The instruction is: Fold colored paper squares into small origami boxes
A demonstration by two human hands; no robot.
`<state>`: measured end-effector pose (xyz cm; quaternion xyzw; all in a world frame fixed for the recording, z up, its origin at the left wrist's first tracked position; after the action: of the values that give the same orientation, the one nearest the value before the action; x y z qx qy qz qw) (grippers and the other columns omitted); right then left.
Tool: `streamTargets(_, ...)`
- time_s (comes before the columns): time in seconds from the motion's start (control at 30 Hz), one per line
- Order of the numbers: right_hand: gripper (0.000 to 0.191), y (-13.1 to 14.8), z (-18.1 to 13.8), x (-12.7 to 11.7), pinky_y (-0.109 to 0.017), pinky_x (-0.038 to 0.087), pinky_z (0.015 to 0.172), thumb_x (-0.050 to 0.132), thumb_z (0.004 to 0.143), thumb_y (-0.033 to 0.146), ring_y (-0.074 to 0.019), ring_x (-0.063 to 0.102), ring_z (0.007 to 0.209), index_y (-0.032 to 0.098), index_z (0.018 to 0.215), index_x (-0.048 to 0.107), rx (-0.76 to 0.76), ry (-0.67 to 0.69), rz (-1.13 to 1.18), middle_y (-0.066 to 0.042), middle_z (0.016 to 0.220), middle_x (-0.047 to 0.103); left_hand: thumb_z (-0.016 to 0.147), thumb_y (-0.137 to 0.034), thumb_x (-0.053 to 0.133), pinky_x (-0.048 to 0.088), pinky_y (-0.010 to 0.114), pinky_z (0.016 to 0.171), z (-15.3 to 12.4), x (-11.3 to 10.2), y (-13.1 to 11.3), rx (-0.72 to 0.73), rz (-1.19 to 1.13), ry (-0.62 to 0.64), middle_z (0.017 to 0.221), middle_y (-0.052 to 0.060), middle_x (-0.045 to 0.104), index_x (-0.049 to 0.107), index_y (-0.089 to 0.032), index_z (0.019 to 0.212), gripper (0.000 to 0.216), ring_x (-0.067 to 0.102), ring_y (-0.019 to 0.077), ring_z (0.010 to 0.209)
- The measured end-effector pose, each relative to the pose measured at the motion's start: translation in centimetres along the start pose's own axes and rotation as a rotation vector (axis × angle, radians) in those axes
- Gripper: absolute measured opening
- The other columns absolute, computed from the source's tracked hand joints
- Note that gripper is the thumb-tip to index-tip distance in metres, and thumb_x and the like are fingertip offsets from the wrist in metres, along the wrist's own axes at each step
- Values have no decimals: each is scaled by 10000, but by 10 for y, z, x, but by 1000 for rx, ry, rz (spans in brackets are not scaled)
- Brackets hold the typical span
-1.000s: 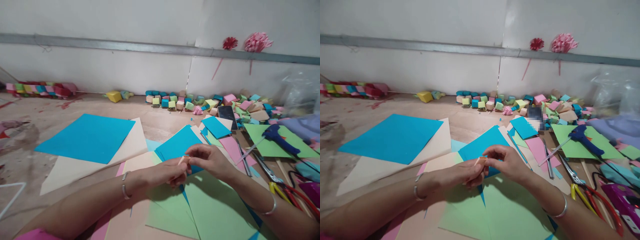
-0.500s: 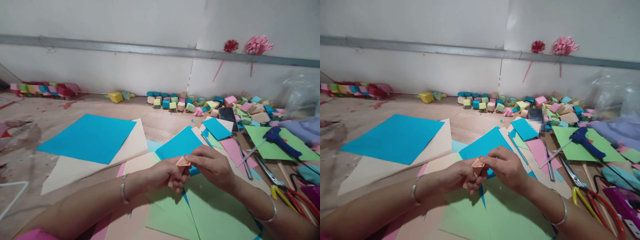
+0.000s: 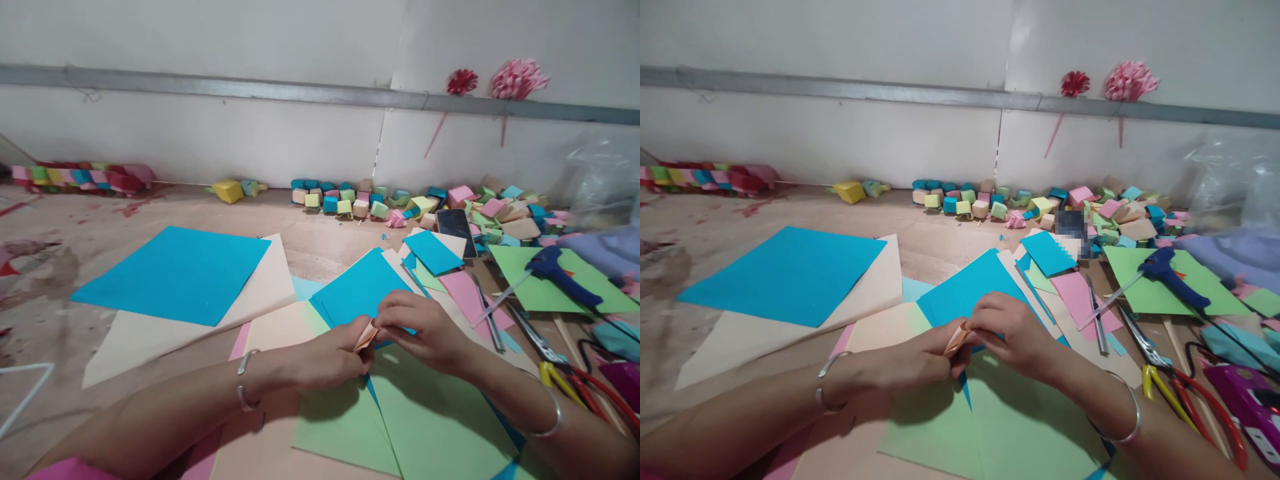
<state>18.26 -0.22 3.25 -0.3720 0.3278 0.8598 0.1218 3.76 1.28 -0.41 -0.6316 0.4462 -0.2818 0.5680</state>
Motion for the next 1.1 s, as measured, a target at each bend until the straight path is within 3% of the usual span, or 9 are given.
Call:
streamTargets(0.13, 129, 2, 0, -5, -264, 454, 657, 532, 928, 239, -160, 583, 765, 187, 815, 565, 22, -114, -81, -53, 784, 638, 802, -209, 490, 350, 253, 607, -4, -3, -2, -7, 75, -109, 795, -18, 418, 404, -202, 850, 98, 364, 127, 693)
streamTargets(0.23, 157, 3, 1, -10, -266, 459, 658, 526, 935, 270, -158, 590, 745, 195, 798, 540, 46, -175, -117, -49, 767, 637, 903, -328, 441, 364, 248, 615, -5, -5, -4, 76, 152, -197, 772, -11, 467, 443, -191, 871, 140, 408, 124, 673)
streamTargets(0.5, 105, 5, 2, -14, -294, 493, 700, 459, 956, 208, -175, 590, 810, 196, 900, 546, 11, -205, -77, -69, 846, 638, 953, -550, 315, 384, 206, 569, -5, -7, 0, 190, 193, -202, 646, -7, 520, 573, -166, 907, 465, 481, 104, 558)
streamTargets(0.83, 123, 16, 0, -15, -290, 503, 702, 477, 886, 107, -172, 605, 804, 192, 892, 566, 9, -242, -54, -70, 834, 642, 994, -447, 251, 412, 217, 667, -5, -4, -5, 236, 258, -228, 823, 46, 612, 594, -166, 906, 452, 528, 124, 687)
streamTargets(0.97, 145, 19, 1, -11, -279, 488, 659, 466, 867, 85, -163, 588, 748, 190, 833, 561, -27, -234, -129, -65, 789, 635, 968, -350, 407, 396, 264, 776, -9, -7, -13, 310, 417, -395, 881, 52, 637, 608, -188, 912, 264, 542, 169, 844)
streamTargets(1.1, 152, 22, 3, -5, -271, 474, 634, 450, 889, 97, -158, 562, 725, 192, 826, 550, -55, -198, -149, -66, 778, 624, 879, -359, 590, 398, 267, 715, -15, -12, -20, 331, 396, -579, 832, 41, 630, 585, -187, 820, 182, 536, 160, 784)
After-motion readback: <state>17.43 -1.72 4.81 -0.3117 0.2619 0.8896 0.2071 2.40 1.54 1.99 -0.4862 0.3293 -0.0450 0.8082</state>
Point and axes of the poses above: each hand's wrist, its own z-axis towards the middle knuckle, its own x-axis out of the palm, y = z × x, the point moved 4 cm from there along z, towards the middle knuckle
